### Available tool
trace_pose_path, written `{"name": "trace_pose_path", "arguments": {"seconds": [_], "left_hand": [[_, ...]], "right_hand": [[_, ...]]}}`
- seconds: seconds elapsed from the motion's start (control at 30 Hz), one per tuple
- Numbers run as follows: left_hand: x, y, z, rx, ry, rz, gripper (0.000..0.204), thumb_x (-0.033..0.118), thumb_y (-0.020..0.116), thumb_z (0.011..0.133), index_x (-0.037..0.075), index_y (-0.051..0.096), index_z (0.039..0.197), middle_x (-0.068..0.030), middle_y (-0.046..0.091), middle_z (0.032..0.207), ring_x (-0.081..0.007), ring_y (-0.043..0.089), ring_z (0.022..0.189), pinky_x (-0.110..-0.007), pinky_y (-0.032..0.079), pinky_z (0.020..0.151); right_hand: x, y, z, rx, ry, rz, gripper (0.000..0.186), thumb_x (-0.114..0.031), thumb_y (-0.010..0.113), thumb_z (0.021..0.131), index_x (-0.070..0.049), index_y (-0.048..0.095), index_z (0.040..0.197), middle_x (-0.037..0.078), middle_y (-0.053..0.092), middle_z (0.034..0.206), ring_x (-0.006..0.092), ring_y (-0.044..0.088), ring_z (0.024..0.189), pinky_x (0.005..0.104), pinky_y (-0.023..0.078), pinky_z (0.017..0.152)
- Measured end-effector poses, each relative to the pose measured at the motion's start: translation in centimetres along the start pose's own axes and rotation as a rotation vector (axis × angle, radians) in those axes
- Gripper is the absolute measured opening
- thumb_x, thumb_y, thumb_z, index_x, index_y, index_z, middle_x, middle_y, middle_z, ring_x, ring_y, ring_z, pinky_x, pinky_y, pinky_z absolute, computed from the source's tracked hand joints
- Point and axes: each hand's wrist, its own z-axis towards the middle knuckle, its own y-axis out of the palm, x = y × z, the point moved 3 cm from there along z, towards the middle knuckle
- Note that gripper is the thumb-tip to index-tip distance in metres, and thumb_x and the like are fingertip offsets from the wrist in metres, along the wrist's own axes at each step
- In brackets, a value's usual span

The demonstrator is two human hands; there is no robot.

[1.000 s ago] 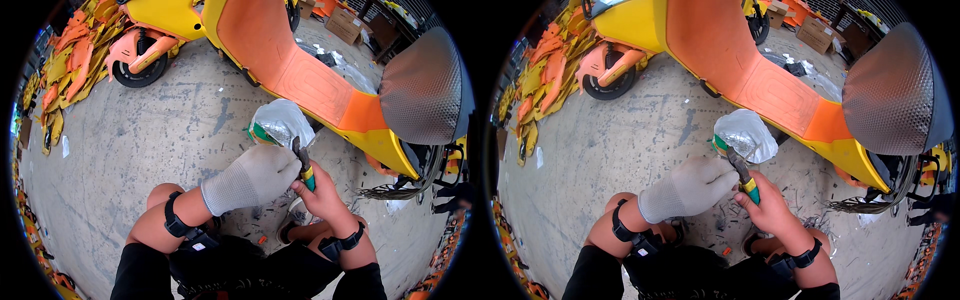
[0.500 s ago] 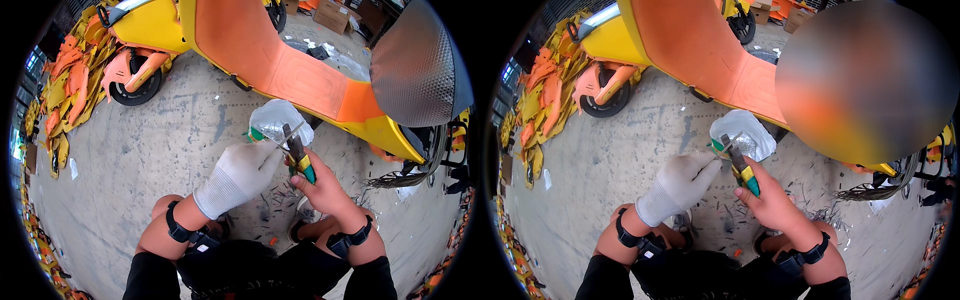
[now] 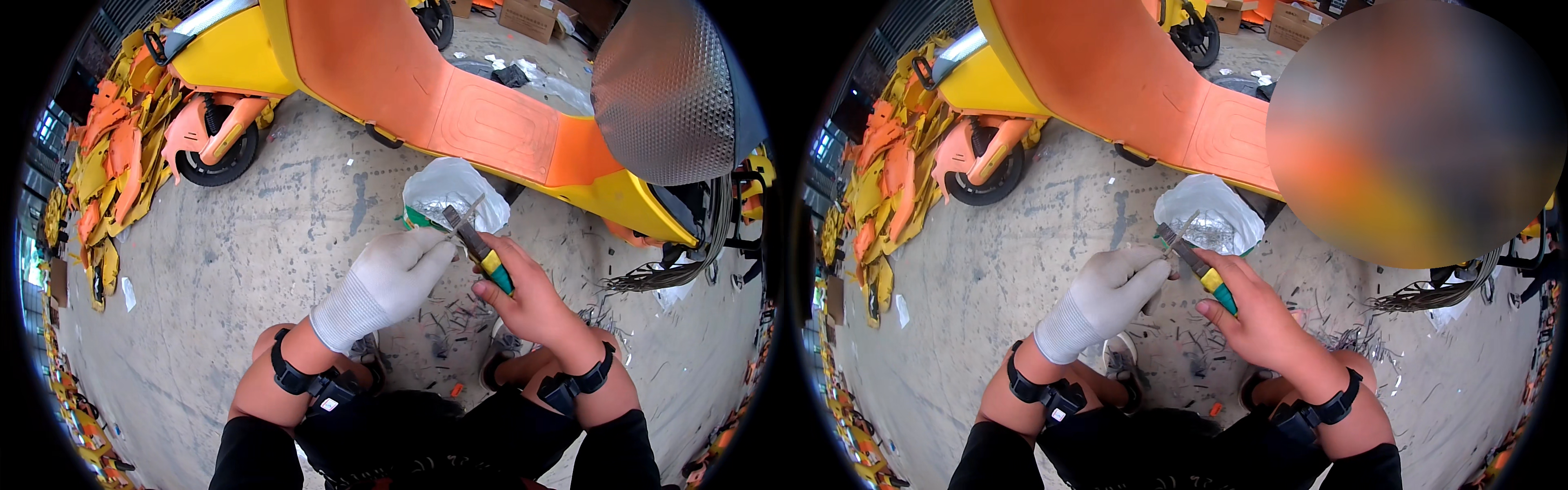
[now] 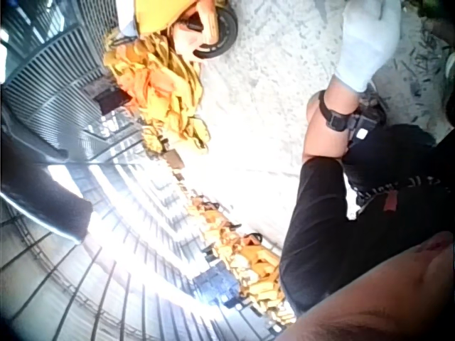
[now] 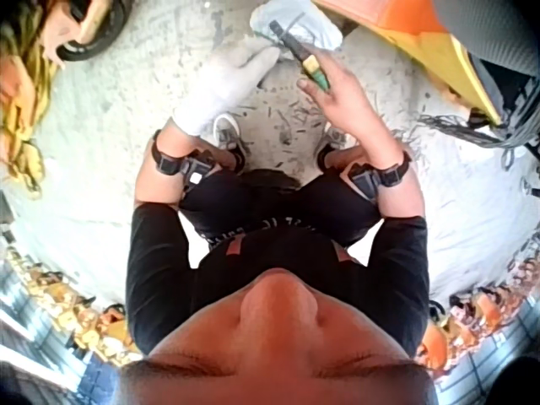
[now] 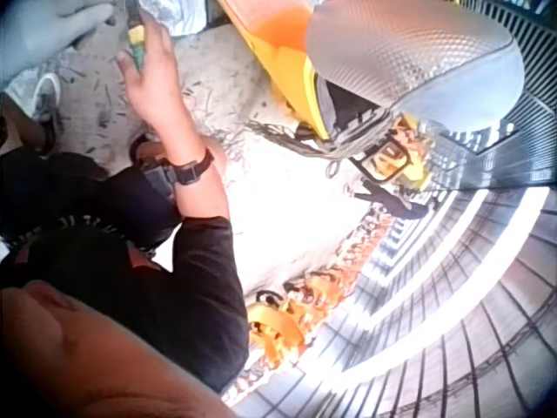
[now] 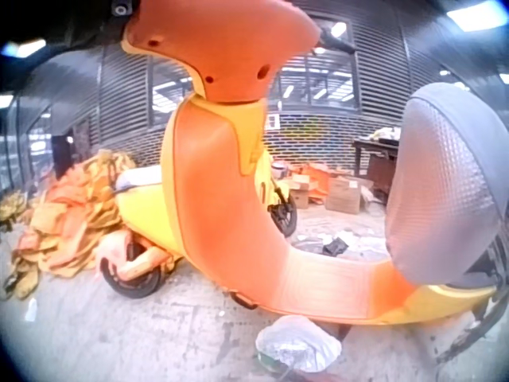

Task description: The person handles electrical wires and a connector by hand, uses a pair of pliers to cut or strip the wires, and places pieces into a plastic bag while sitting in a large service bay with rows of yellow scooters.

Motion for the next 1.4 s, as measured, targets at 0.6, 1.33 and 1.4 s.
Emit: {"name": "trace_pose_path", "arguments": {"seconds": [0.6,1.33,1.4], "left_hand": [[0.8,-0.5,-0.4,0.240,0.149,0.134,0.021,0.016,0.061,0.092,0.003,0.068,0.107,-0.0190,0.069,0.092,-0.0362,0.068,0.088,-0.039,0.054,0.079],[-0.6,0.6,-0.2,0.148,0.087,-0.136,0.022,0.020,0.056,0.098,0.001,0.066,0.103,-0.0099,0.064,0.076,-0.0226,0.062,0.065,-0.031,0.049,0.060],[-0.8,0.5,0.0,0.024,-0.062,-0.478,0.023,0.020,0.055,0.099,-0.001,0.065,0.101,-0.0039,0.057,0.069,-0.0138,0.053,0.054,-0.026,0.041,0.051]], "right_hand": [[0.4,0.4,0.0,-0.005,-0.008,0.017,0.057,-0.014,0.066,0.095,-0.006,0.042,0.145,0.021,0.056,0.127,0.0386,0.058,0.113,0.0404,0.047,0.097],[0.6,0.7,-0.1,-0.040,0.062,0.033,0.052,-0.011,0.066,0.094,-0.001,0.044,0.140,0.023,0.054,0.131,0.0419,0.056,0.117,0.0408,0.046,0.100],[0.5,0.6,0.0,-0.028,0.012,0.037,0.052,-0.009,0.066,0.093,-0.002,0.045,0.139,0.021,0.054,0.129,0.0404,0.057,0.115,0.0405,0.046,0.099]]}}
